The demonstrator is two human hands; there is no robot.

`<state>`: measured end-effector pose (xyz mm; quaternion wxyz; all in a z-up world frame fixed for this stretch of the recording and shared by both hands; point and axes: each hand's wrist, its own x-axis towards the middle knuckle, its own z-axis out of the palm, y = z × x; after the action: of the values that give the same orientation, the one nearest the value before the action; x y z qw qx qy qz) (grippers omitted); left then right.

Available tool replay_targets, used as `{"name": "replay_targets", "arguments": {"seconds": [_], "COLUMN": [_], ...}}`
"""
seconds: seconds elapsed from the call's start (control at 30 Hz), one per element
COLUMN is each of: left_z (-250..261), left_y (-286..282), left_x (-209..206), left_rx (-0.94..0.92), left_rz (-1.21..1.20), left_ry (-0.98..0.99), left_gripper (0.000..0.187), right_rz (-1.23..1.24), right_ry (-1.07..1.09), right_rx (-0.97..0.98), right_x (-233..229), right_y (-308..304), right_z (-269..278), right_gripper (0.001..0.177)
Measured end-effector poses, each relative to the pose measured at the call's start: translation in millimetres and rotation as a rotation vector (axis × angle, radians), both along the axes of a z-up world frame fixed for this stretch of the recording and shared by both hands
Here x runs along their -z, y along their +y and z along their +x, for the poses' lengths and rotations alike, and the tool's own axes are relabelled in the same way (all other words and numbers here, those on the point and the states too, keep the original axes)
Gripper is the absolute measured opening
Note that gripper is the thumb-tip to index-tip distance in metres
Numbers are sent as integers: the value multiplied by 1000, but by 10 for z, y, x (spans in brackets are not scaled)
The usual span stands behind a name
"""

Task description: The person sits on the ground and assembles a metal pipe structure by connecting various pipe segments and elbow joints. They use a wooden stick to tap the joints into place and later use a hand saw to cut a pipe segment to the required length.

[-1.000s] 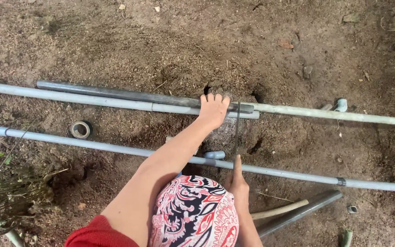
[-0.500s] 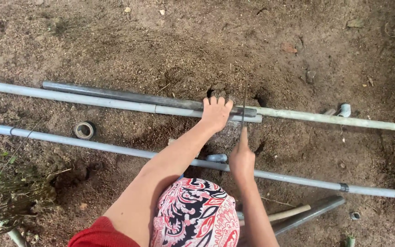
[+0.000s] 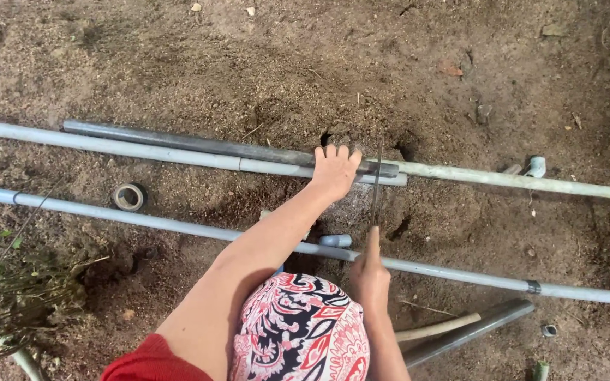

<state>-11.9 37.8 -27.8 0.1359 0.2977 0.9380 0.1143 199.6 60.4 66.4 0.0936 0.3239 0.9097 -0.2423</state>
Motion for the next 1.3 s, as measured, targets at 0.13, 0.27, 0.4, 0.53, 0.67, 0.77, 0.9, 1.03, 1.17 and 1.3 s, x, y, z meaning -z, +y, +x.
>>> {"name": "replay_targets", "arguments": {"seconds": [0.13, 0.27, 0.4, 0.53, 0.67, 0.77, 0.9, 1.03, 1.17, 1.3], "left_z": [3, -14, 16, 16, 3, 29, 35, 29, 28, 20], "left_y": [-6, -16, -63, -47, -6, -74, -73, -36, -44, -37], "left_x": [-12, -28, -165, -132, -19, -251, -259, -129, -156, -138], "left_rx": [0, 4, 16, 5, 6, 3, 19, 5, 12, 9], "left_rz": [-7, -19, -18, -29, -25, -37, -14, -40, -43, -35], "left_ry": [-6, -5, -17, -16, -13, -22, -19, -7, -19, -24], "left_gripper": [43, 44, 44, 44, 45, 44, 45, 44, 44, 44], "right_rz": [19, 45, 131, 87, -16, -16, -30, 43, 144, 99], "right_ry": [-5, 64, 129, 137, 130, 93, 138, 113, 173, 171], "right_rx": [-28, -47, -119, -101, 6, 36, -27, -58, -150, -101], "right_x": [-180, -173, 62, 84, 136, 33, -206, -404, -5, -37], "right_y": [-45, 99, 281, 251, 108, -1, -76, -38, 253, 196], "right_z": [-90, -497, -676, -532, -119, 113, 16, -402, -690, -592], "right_gripper": [61, 61, 58, 59, 57, 58, 60, 57, 63, 60]}}
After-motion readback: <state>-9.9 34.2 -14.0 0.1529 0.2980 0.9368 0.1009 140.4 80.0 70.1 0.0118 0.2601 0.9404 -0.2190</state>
